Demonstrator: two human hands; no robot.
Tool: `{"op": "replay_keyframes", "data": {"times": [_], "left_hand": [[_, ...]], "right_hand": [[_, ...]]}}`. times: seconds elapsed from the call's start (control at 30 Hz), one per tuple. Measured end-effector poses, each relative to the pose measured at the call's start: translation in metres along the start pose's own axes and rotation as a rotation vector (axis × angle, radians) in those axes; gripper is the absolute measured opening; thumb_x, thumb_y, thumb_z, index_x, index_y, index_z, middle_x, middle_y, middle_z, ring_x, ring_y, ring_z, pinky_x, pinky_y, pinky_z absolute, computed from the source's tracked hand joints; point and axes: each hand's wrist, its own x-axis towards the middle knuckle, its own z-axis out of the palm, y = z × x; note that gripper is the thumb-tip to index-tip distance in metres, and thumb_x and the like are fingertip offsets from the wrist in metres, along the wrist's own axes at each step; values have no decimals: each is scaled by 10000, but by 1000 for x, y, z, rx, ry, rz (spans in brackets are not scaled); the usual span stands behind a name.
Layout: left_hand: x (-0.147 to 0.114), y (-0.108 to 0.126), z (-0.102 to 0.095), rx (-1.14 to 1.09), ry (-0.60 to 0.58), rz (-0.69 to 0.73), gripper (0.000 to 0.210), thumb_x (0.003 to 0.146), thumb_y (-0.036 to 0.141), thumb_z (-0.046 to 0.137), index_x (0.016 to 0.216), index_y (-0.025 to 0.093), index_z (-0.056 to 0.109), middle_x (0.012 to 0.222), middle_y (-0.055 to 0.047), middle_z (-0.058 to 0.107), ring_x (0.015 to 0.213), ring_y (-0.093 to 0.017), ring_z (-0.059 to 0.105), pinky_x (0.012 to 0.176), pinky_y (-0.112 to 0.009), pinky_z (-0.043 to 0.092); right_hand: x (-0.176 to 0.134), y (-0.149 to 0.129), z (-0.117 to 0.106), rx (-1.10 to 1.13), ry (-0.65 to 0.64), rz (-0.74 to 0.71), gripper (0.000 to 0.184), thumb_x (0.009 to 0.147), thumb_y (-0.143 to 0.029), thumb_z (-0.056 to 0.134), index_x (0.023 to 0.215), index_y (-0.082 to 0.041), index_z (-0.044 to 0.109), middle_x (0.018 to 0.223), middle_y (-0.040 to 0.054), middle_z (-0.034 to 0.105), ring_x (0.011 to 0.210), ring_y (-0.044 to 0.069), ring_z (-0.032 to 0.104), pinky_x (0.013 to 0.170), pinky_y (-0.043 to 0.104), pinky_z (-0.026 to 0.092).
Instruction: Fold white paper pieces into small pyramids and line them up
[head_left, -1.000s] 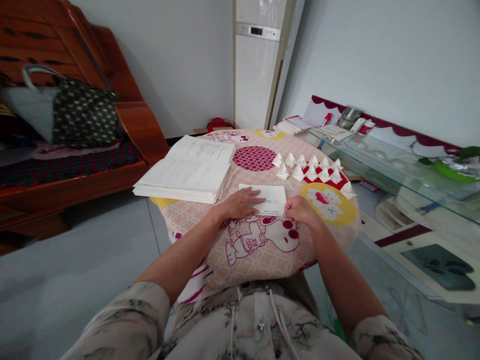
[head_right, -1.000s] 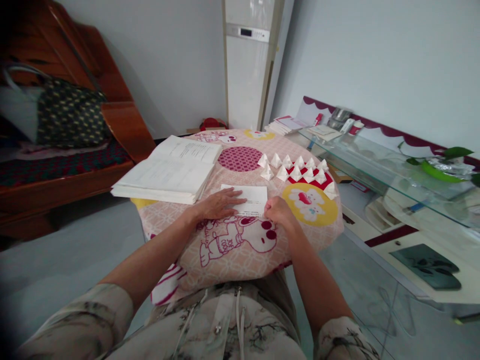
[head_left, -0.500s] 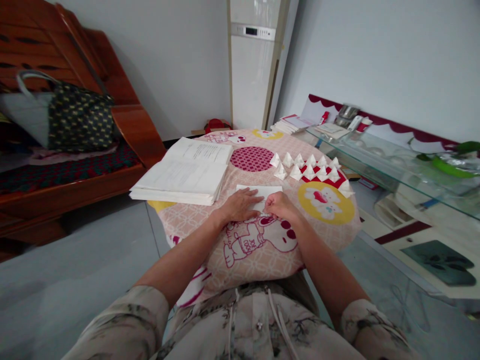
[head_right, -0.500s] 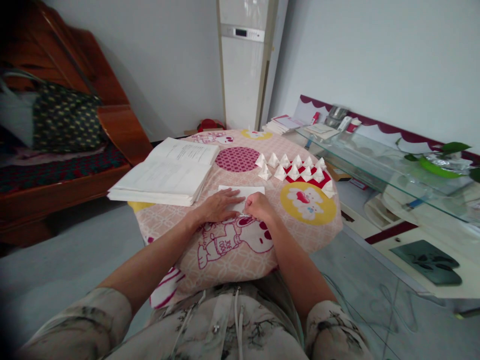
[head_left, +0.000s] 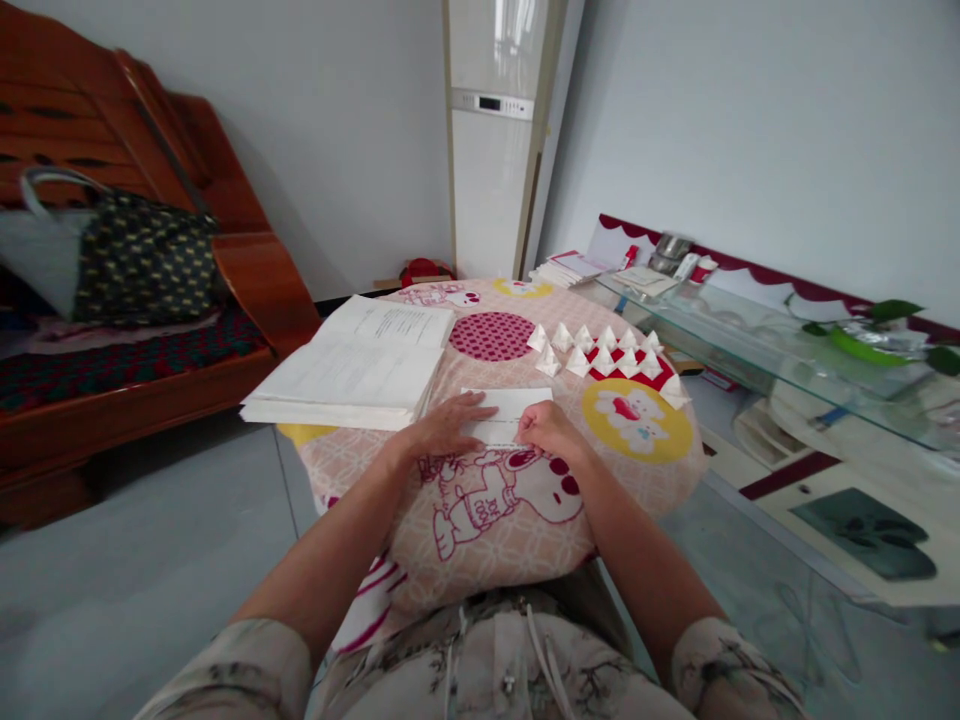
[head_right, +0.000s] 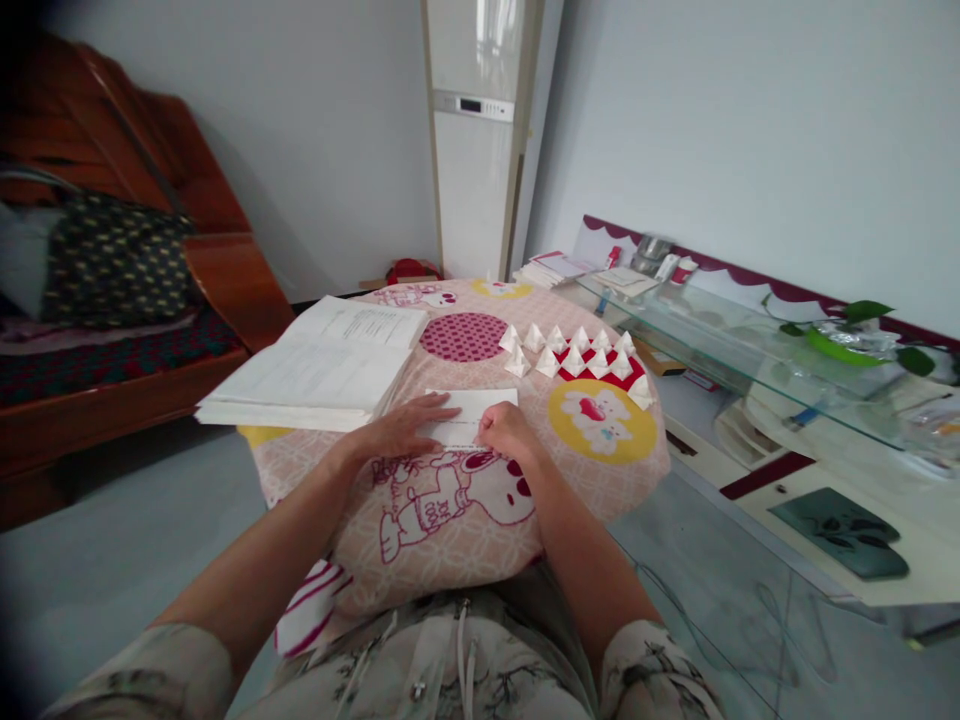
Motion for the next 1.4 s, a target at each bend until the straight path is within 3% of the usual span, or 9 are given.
{"op": "replay_keyframes", "data": {"times": [0.3,0.5,0.57,0.7,0.83,1.1,1.17,1.27,1.4], "left_hand": [[-9,-17,-13,-62,-59,14,757,858,368,701,1564,282,444,1669,-78,368,1527,-316,352,1227,-453,331],[-9,-13,-21,-20,-106,58,768,824,421,759,1527,257,498,1642,-107,410,1510,-331,386,1225,-468,338],[-3,-2,-17,-20,-73,80,677,885,454,702,1499,227,531,1621,-127,440,1500,-315,407,1238,-464,316],[18,26,6,8,127,46,553,1013,388,508,1525,180,476,1606,-149,455,1484,-265,441,1214,-440,363],[29,44,24,156,91,17,614,1017,419,499,1553,130,426,1642,-203,371,1534,-340,346,1237,-512,303],[20,46,23,171,54,-12,660,1043,524,403,1595,163,361,1683,-186,283,1572,-342,256,1252,-532,245],[21,45,23,137,77,-12,676,1031,531,432,1586,149,376,1671,-194,309,1564,-338,280,1256,-527,250],[27,37,21,73,151,-28,692,1009,538,481,1561,127,412,1643,-209,363,1537,-330,344,1256,-511,274],[47,29,13,52,208,-102,724,978,565,533,1514,86,453,1609,-238,409,1509,-347,387,1244,-496,305]], "right_hand": [[-4,-3,-1,37,8,16,144,732,-80,698,666,-176,613,434,-57,531,414,102,520,415,181,358],[-2,0,0,35,17,-11,138,728,-82,690,663,-180,618,448,-51,542,432,111,530,425,192,355],[-2,0,1,40,14,-7,143,730,-76,684,664,-182,615,444,-57,533,422,108,520,419,194,344],[-1,2,3,36,11,-11,143,735,-82,683,673,-188,609,423,-70,508,403,104,501,406,192,318],[-4,-1,1,18,18,-21,165,741,-97,698,652,-186,592,415,-72,500,408,98,503,399,179,316],[-21,6,-34,-49,-47,121,183,718,-23,624,617,-172,591,419,-51,539,389,100,524,398,175,360],[-24,14,-47,-79,-13,157,206,698,5,593,583,-165,584,430,-34,560,397,103,537,407,180,382],[-19,22,-59,-84,160,210,224,703,-5,580,556,-173,564,410,-21,545,392,120,538,406,200,396],[4,21,-52,48,230,154,244,789,-81,558,566,-176,583,465,11,598,409,131,555,415,220,415]]}}
